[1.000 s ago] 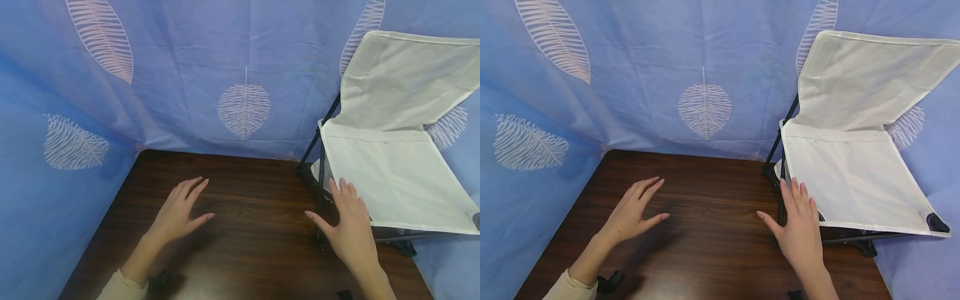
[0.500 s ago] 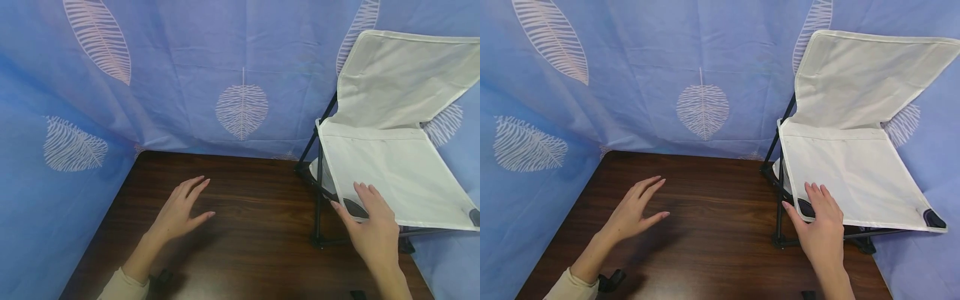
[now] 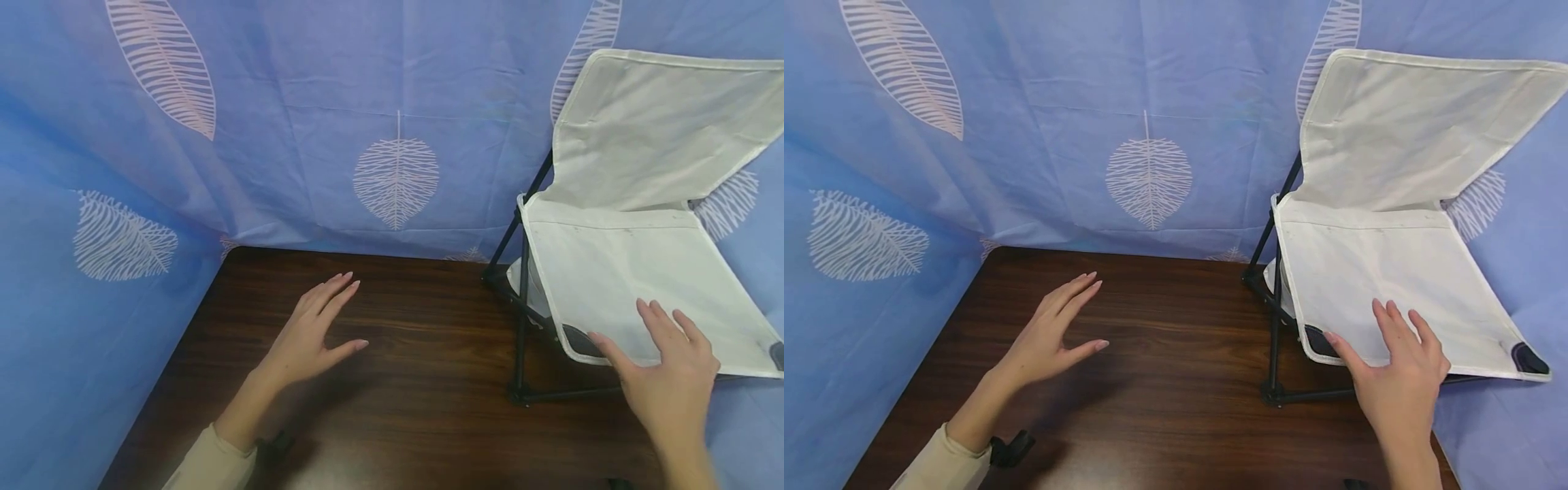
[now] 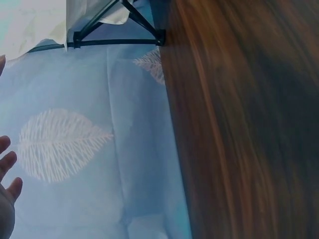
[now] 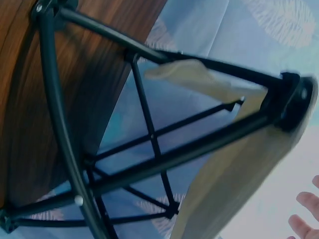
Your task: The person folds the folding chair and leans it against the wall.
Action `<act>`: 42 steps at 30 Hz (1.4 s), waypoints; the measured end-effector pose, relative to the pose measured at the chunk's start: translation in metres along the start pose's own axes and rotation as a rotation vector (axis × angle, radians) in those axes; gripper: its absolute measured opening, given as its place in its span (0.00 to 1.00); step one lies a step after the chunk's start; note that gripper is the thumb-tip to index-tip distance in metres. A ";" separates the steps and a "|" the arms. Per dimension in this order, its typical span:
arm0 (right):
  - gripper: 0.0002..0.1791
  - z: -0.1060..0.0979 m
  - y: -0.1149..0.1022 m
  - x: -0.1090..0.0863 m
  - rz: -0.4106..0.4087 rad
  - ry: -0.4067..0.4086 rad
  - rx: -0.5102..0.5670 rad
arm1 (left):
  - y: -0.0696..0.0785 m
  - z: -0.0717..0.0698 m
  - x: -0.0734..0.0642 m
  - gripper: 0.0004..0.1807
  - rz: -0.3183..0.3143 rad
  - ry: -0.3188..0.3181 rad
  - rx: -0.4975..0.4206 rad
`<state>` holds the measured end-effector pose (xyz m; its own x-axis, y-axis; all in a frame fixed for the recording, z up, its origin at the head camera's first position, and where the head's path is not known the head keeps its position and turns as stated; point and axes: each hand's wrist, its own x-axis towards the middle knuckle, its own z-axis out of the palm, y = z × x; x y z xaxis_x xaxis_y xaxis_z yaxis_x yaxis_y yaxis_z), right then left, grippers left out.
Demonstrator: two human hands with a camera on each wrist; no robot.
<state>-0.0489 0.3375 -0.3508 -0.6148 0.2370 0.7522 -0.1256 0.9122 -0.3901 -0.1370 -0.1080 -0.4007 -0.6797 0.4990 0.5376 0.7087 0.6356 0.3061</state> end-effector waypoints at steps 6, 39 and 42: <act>0.58 -0.012 0.014 0.007 0.050 0.060 -0.040 | 0.008 0.001 0.013 0.50 0.042 0.034 -0.038; 0.33 -0.047 0.088 0.033 0.542 0.082 -0.148 | 0.050 0.018 0.061 0.47 0.311 -0.054 -0.089; 0.34 -0.046 0.095 0.033 0.595 0.053 -0.130 | 0.052 0.023 0.067 0.49 0.335 -0.069 -0.096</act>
<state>-0.0453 0.4471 -0.3386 -0.5105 0.7319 0.4514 0.3257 0.6504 -0.6862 -0.1496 -0.0278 -0.3673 -0.4154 0.7111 0.5673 0.9068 0.3731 0.1963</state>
